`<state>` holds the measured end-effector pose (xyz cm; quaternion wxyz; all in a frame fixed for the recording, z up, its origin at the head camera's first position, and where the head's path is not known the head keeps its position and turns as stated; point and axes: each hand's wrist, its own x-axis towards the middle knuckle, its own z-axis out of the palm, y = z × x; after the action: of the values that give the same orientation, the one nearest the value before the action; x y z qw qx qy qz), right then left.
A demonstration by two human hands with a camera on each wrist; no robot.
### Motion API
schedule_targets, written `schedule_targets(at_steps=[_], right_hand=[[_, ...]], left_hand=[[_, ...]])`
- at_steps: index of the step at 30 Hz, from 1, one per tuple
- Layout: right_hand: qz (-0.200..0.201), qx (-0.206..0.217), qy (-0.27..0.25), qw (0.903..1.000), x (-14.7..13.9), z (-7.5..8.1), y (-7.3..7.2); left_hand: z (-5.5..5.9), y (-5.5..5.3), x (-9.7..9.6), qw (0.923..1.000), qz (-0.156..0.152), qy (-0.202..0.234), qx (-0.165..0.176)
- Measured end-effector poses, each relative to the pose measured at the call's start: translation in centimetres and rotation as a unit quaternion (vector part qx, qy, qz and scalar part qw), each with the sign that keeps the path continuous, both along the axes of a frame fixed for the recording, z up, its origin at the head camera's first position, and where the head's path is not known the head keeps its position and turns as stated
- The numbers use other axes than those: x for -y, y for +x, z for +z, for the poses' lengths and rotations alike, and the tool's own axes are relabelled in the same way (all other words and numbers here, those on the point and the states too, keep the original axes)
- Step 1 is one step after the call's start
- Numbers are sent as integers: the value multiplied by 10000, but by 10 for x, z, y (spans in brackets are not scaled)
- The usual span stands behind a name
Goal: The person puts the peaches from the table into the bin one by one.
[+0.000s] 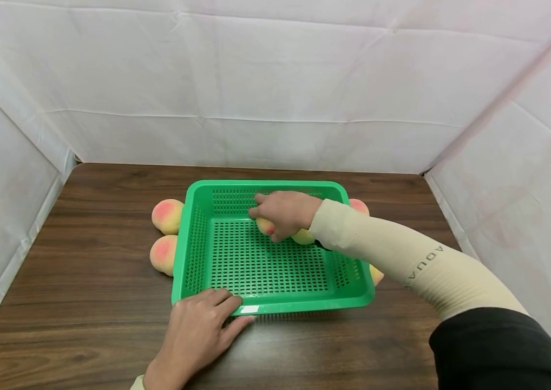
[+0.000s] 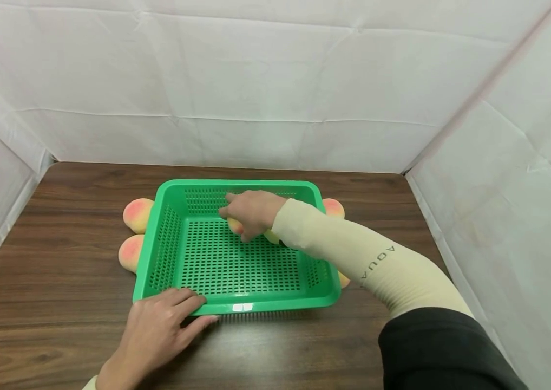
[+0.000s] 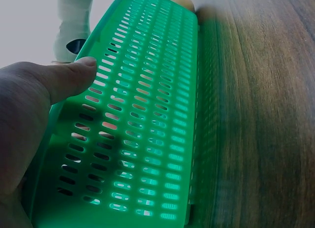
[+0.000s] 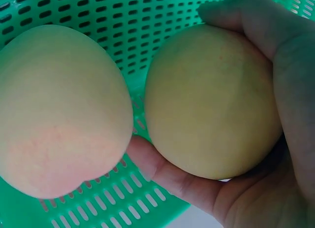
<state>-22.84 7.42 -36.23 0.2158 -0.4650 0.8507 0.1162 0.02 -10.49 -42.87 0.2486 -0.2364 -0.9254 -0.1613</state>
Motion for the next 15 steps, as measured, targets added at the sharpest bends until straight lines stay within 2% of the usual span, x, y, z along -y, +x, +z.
schedule_targets(at_steps=[8,15], right_hand=[[-34,126,68,9999,2,-10,0],[13,71,154,9999,5,-17,0]], left_hand=[[-1,0,1,10000,-4,3,8],[-1,0,0,10000,5,42,-59]])
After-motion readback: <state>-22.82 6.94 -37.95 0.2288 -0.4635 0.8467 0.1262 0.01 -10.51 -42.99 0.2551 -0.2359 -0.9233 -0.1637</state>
